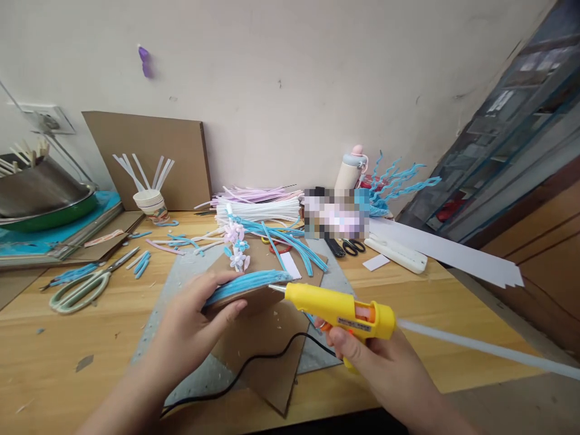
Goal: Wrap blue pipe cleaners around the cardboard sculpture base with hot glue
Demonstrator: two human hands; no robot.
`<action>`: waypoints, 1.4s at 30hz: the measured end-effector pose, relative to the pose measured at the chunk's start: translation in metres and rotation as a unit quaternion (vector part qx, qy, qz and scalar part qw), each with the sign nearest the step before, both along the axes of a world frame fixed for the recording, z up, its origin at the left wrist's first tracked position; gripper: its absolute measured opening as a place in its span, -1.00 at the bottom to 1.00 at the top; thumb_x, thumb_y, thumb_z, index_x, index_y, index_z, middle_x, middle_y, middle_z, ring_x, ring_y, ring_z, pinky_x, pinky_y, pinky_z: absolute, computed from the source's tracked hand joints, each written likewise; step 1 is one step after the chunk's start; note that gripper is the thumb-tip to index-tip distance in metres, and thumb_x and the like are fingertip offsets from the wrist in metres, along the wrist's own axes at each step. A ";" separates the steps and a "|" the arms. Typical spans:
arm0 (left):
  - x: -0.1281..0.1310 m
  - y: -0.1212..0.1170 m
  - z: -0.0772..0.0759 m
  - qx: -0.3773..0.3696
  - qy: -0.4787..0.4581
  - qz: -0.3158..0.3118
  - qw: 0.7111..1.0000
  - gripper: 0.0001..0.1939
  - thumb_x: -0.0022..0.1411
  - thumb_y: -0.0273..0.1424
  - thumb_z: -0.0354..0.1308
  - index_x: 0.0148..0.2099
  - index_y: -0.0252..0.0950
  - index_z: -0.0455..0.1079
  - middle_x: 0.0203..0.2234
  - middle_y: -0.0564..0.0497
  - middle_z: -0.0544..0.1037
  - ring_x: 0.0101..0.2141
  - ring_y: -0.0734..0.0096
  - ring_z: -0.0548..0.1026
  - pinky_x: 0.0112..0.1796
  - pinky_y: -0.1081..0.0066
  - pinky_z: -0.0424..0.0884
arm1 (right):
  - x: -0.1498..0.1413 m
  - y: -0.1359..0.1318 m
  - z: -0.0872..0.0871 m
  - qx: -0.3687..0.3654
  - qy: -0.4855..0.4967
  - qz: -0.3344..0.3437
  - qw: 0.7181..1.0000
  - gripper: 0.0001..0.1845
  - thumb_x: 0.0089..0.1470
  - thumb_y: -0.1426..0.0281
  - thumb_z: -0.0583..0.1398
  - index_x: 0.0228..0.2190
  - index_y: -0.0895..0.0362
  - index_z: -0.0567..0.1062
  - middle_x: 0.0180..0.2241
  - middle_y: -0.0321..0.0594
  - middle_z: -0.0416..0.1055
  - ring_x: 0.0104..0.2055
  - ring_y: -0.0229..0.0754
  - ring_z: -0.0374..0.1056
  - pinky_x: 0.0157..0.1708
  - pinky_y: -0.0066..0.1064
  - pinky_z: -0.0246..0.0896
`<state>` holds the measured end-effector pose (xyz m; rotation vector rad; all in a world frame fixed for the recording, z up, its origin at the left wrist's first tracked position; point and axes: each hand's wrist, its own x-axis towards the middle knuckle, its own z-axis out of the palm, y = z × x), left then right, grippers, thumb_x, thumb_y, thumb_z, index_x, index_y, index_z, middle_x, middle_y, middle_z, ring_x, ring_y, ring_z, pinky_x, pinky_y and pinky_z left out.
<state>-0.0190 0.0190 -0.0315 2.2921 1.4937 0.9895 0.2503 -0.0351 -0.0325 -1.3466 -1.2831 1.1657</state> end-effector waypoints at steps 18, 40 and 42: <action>0.007 -0.005 -0.012 0.061 -0.050 -0.011 0.997 -0.72 0.26 -0.25 0.17 0.02 -0.02 0.36 -0.22 0.13 0.61 -0.24 0.36 0.57 -0.25 0.37 0.47 | -0.005 0.009 0.002 0.128 -0.090 0.057 0.986 -0.80 0.11 0.13 0.24 -0.41 -0.08 0.60 -0.51 -0.20 0.47 -0.45 -0.05 0.38 -0.42 -0.29 0.35; 0.003 -0.001 -0.019 0.098 -0.052 -0.007 0.994 -0.70 0.23 -0.25 0.20 0.03 -0.05 0.38 -0.27 0.11 0.58 -0.32 0.44 0.55 -0.28 0.48 0.47 | 0.005 0.002 -0.016 0.166 -0.219 -0.071 0.959 -0.59 0.06 -0.06 0.21 -0.37 0.02 0.56 -0.56 -0.24 0.53 -0.53 -0.11 0.48 -0.59 -0.41 0.44; 0.002 -0.001 -0.019 0.103 -0.053 -0.005 0.993 -0.70 0.23 -0.25 0.20 0.02 -0.05 0.38 -0.28 0.12 0.58 -0.33 0.45 0.54 -0.28 0.49 0.47 | 0.004 0.003 -0.014 0.163 -0.206 -0.069 0.962 -0.60 0.07 -0.05 0.20 -0.40 0.01 0.55 -0.57 -0.26 0.51 -0.55 -0.14 0.46 -0.58 -0.44 0.43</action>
